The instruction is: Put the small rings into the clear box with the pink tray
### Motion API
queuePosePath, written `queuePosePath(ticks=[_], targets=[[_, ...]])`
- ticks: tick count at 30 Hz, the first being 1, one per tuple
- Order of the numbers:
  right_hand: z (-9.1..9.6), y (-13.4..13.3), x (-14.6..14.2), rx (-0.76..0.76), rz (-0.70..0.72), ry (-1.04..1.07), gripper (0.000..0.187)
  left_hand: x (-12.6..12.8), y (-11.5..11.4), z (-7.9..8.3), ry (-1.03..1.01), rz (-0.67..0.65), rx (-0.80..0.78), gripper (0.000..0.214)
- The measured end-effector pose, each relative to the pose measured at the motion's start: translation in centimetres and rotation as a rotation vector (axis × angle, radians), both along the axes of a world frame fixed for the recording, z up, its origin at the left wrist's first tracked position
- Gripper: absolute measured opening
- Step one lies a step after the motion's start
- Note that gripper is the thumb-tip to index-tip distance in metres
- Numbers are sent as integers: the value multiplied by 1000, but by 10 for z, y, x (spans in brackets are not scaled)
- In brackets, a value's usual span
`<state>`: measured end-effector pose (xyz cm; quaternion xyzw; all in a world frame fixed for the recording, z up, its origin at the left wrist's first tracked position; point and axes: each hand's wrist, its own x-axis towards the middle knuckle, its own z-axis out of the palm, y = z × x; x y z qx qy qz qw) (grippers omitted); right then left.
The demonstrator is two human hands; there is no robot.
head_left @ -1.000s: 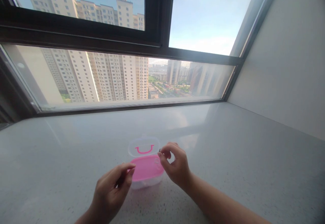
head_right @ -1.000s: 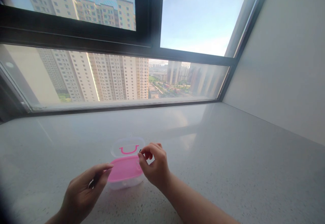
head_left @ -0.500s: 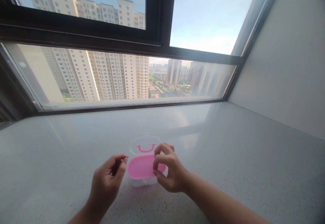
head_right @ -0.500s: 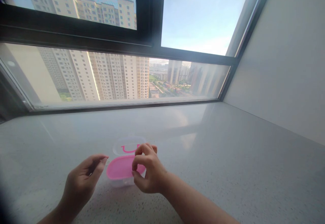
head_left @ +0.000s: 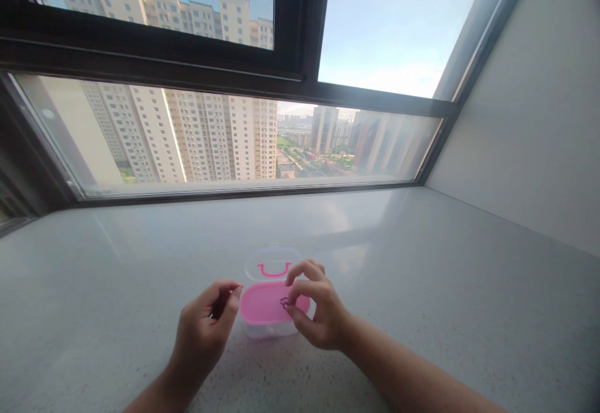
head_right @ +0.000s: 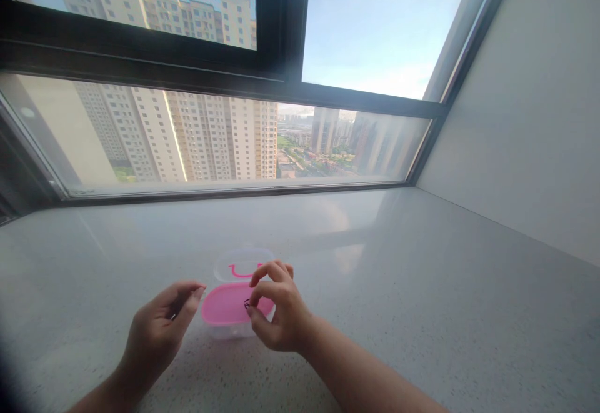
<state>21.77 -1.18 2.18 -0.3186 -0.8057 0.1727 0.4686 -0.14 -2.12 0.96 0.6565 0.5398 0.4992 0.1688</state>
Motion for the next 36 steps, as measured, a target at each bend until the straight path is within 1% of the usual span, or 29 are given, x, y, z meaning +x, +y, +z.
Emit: queuePosePath(ticks=[3, 5, 14, 21, 25, 30, 36], targets=[[3, -2, -1, -68, 0, 2, 6, 0, 0, -1, 6, 9, -16, 23], [5, -2, -1, -71, 6, -7, 5, 1, 0, 0, 3, 10, -22, 23], [1, -1, -1, 52, -79, -68, 9, 4, -2, 2, -49, 10, -45, 22], [0, 1, 2, 92, -137, -46, 11, 5, -3, 2, -39, 16, -56, 23], [0, 1, 3, 66, -120, -61, 11, 5, -3, 2, -61, 16, -53, 22], [-1, 0, 1, 66, -81, -100, 11, 6, -5, 3, -105, -15, -60, 20], [-2, 0, 1, 87, -95, -85, 15, 10, -8, 5, -194, 15, -50, 16]])
